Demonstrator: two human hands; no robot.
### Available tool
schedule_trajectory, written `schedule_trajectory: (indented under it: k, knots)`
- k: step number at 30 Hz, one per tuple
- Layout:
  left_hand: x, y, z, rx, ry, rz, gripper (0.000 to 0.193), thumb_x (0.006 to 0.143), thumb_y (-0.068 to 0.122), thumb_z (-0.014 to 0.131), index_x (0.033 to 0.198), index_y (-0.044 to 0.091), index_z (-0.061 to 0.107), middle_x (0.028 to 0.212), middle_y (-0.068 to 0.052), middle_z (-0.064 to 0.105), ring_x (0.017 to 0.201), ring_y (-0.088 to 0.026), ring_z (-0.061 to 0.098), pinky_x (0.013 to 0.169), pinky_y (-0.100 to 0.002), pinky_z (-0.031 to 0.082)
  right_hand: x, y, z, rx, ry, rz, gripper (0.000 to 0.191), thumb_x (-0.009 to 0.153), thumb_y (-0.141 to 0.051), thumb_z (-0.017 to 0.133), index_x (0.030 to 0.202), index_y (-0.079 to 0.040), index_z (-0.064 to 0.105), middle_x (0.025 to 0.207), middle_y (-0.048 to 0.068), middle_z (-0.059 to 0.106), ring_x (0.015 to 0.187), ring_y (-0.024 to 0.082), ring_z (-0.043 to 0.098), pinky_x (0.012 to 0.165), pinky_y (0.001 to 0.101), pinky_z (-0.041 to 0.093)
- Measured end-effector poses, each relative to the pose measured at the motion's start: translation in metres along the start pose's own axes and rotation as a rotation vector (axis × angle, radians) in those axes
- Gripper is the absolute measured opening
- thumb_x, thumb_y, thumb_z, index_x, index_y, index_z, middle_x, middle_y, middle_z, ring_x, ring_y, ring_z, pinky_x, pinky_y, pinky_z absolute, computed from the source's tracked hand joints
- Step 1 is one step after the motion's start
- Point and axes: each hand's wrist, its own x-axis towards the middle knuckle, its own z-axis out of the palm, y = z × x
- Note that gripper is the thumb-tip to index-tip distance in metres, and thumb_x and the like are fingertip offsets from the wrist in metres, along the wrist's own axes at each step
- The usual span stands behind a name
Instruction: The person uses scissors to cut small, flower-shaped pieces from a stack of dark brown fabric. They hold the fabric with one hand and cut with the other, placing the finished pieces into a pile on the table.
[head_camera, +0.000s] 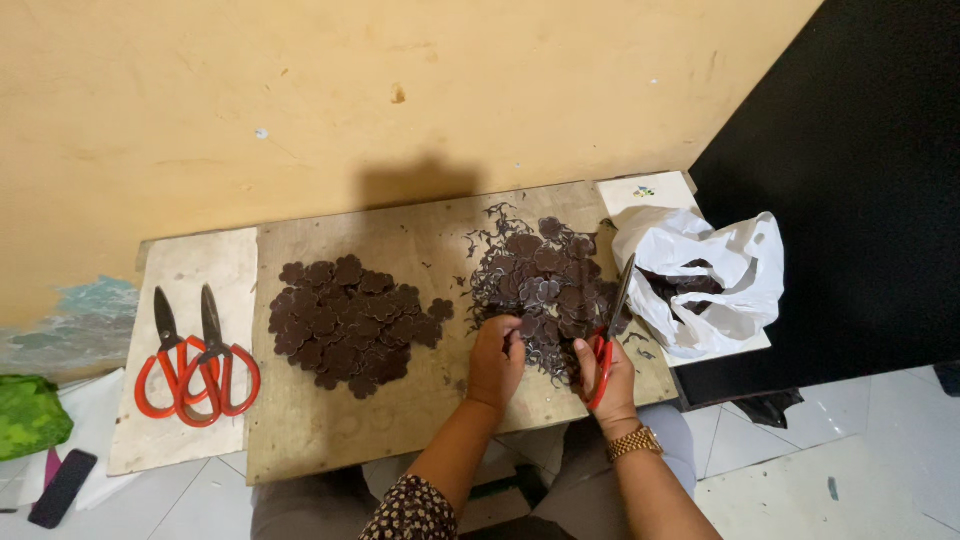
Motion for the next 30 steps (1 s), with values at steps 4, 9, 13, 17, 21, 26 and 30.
schedule_trajectory:
  k: [4,9,13,17,21,26,30]
  knots:
    - [0.002,0.001,-0.015,-0.036,0.103,0.075,0.021,0.086,-0.005,0.064,0.103,0.007,0.068,0.105,-0.011,0.068,0.093,-0.023,0.067,0.08,-0.033,0.055,-0.004,-0.004,0.003,0.06,-0.016,0.052,0.026,0.095,-0.021,0.072,0.081,-0.008,0.054,0.061,-0.003,0.048,0.047,0.009,0.04,0.042,0.0277,0.033]
    - [0.018,0.012,-0.035,-0.222,0.115,-0.282,0.018,0.089,-0.001,0.066,0.105,0.004,0.071,0.099,-0.006,0.069,0.079,-0.013,0.064,0.071,-0.026,0.054,-0.013,-0.013,0.008,-0.052,0.018,-0.086,0.026,0.096,-0.022,0.073,0.081,-0.008,0.057,0.065,-0.004,0.051,0.054,0.006,0.043,0.047,0.0255,0.038]
    - [0.027,0.025,-0.053,-0.328,0.117,-0.312,0.023,0.09,0.0,0.065,0.113,0.004,0.069,0.101,-0.003,0.067,0.085,-0.01,0.062,0.074,-0.026,0.053,-0.02,-0.023,0.011,-0.112,0.026,-0.231,0.022,0.097,-0.022,0.072,0.086,-0.009,0.059,0.07,-0.006,0.053,0.061,0.003,0.047,0.052,0.0232,0.043]
    - [0.032,0.033,-0.062,-0.512,0.15,-0.305,0.032,0.091,0.0,0.063,0.122,0.005,0.06,0.104,-0.003,0.066,0.089,-0.009,0.063,0.078,-0.023,0.053,-0.026,-0.03,0.014,-0.024,0.033,-0.043,0.024,0.094,-0.023,0.072,0.084,-0.008,0.057,0.064,-0.005,0.051,0.052,0.006,0.044,0.045,0.0264,0.038]
    - [0.033,0.04,-0.066,-0.603,0.17,-0.259,0.036,0.091,-0.002,0.066,0.126,0.003,0.057,0.106,-0.004,0.065,0.092,-0.009,0.063,0.08,-0.022,0.053,-0.03,-0.036,0.015,-0.033,0.032,-0.026,0.024,0.094,-0.024,0.073,0.085,-0.007,0.058,0.062,-0.004,0.051,0.051,0.007,0.044,0.045,0.0263,0.038]
    - [0.024,0.054,-0.077,-0.623,0.158,-0.418,0.042,0.089,-0.002,0.068,0.131,-0.001,0.063,0.101,-0.009,0.071,0.083,-0.008,0.064,0.072,-0.022,0.051,-0.039,-0.043,0.012,-0.057,0.021,-0.054,0.024,0.095,-0.025,0.073,0.085,-0.008,0.058,0.061,-0.003,0.05,0.049,0.008,0.044,0.043,0.0262,0.038]
    - [0.021,0.068,-0.085,-0.624,0.13,-0.363,0.031,0.093,0.002,0.069,0.123,-0.007,0.069,0.109,-0.007,0.074,0.088,-0.007,0.066,0.076,-0.021,0.052,-0.046,-0.047,0.009,0.023,0.026,0.041,0.025,0.093,-0.025,0.072,0.084,-0.009,0.056,0.059,-0.002,0.05,0.044,0.009,0.042,0.038,0.0284,0.035]
